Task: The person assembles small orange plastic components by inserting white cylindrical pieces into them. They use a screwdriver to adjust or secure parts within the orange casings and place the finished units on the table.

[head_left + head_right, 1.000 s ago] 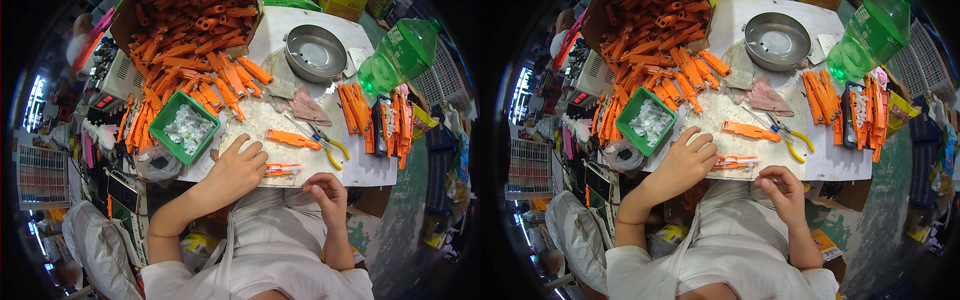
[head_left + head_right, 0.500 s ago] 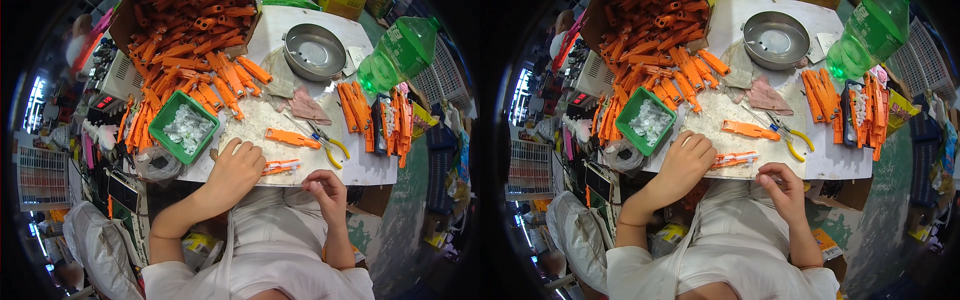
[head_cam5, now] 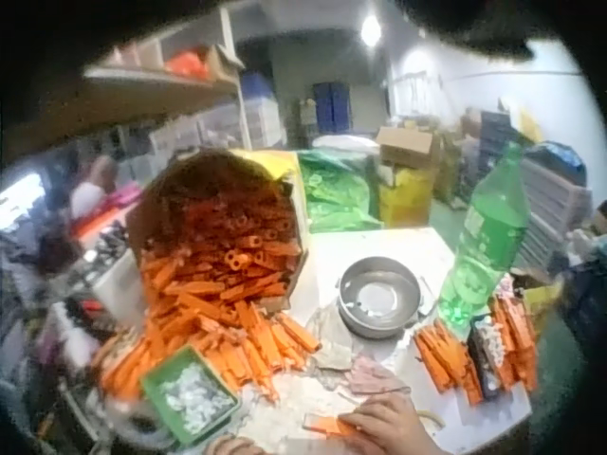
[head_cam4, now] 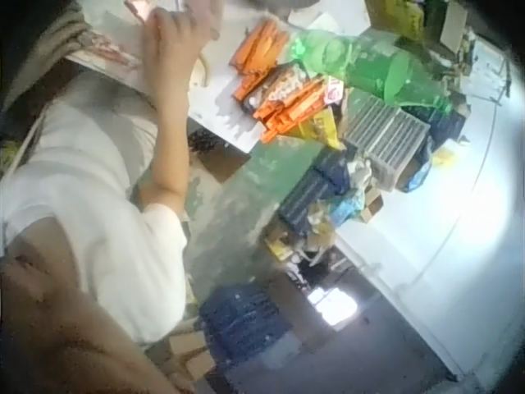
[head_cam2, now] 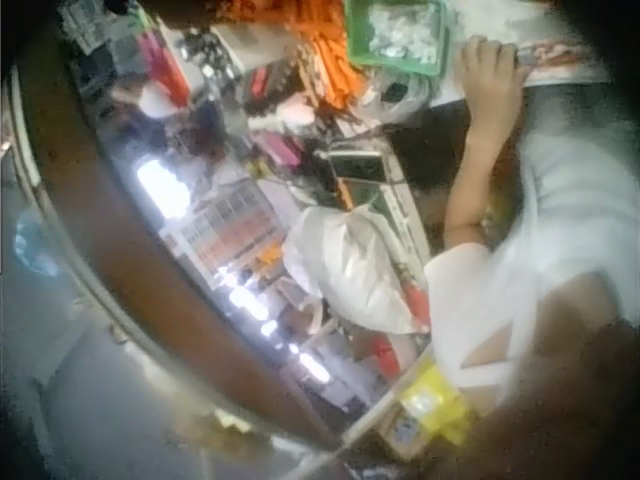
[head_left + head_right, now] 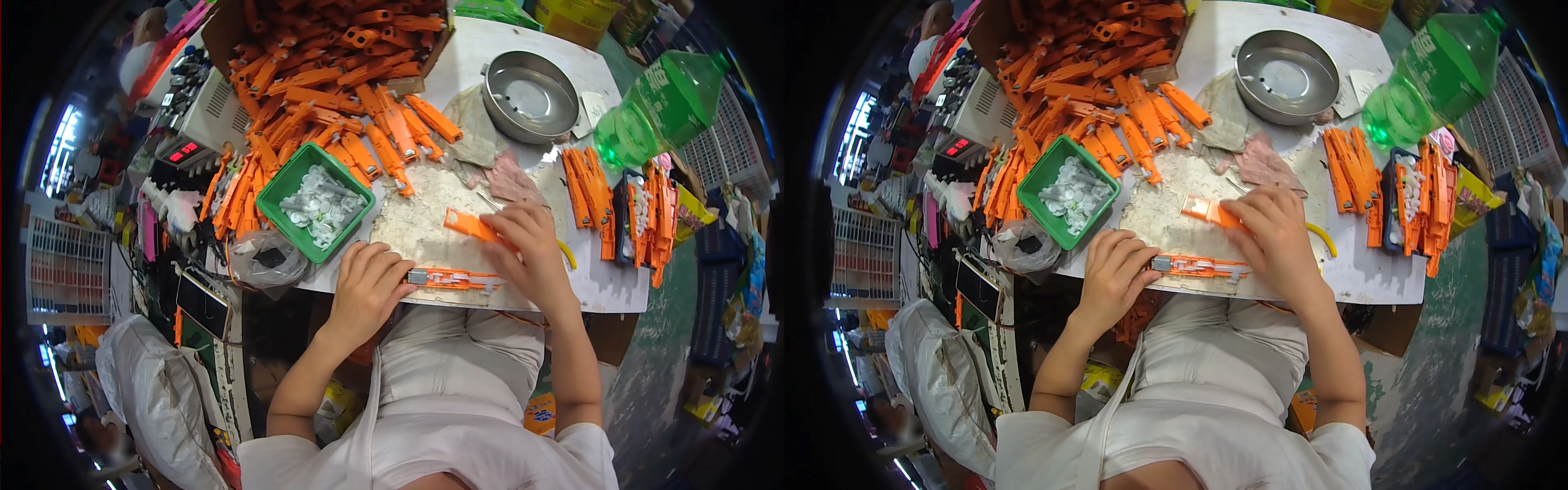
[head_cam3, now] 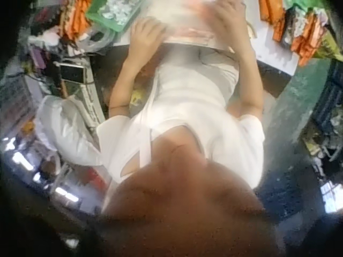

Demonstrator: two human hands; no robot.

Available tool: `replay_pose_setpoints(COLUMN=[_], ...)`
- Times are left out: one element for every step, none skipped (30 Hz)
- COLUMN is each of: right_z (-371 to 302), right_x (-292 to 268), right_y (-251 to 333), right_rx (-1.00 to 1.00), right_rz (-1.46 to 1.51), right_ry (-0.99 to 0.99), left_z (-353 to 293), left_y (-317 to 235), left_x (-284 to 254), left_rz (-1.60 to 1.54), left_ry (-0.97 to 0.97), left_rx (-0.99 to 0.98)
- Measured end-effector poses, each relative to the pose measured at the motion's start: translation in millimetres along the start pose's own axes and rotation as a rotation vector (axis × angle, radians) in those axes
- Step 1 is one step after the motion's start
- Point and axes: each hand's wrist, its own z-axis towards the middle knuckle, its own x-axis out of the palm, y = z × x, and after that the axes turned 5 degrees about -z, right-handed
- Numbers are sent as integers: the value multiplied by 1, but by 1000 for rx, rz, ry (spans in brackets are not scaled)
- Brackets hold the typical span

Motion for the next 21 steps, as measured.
replay_pose_setpoints(right_z=[-2,-5,-6,-7,-9,-12,-12,-12,-13,-11,-10,-9,-8,-8,-8,-9,-9,-10,-12,-15,-16], right_x=[-5,-8,-8,-6,-4,2,6,10,11,10,8,7,5,3,1,-2,-5,-7,-9,-10,-12], right_y=[9,17,24,33,40,44,44,44,44,45,45,46,47,47,47,47,46,44,42,39,37], right_rx=[-3,0,-45,-84,-123,-141,-142,-143,-145,-150,-154,-159,-156,-153,-149,-140,-131,-122,-108,-95,-82], right_rz=[58,115,86,54,22,-33,-41,-48,-56,-72,-87,-102,-107,-111,-116,-112,-109,-106,-103,-100,-98], right_ry=[26,50,80,106,132,137,140,144,147,147,148,148,148,148,148,148,148,147,139,130,122], left_z=[-1,-2,-3,-2,-2,-3,-3,-3,-3,-3,-2,-1,-1,-1,-1,-1,-1,-1,-1,-1,0], left_y=[2,3,4,4,3,3,3,3,2,2,2,3,3,3,3,3,3,3,3,4,4], left_x=[2,3,3,3,3,2,2,1,1,0,-1,-2,-2,-3,-2,-2,-1,0,1,2,3], left_rz=[-8,-17,-27,-36,-46,-55,-55,-56,-56,-58,-59,-60,-63,-65,-68,-69,-71,-73,-80,-86,-93], left_ry=[1,7,14,8,3,-3,-8,-13,-19,-21,-24,-26,-27,-29,-30,-34,-38,-42,-37,-33,-28], left_rx=[3,11,19,-1,-20,-39,-38,-38,-38,-32,-27,-20,-19,-16,-14,-15,-16,-18,-10,-3,5])
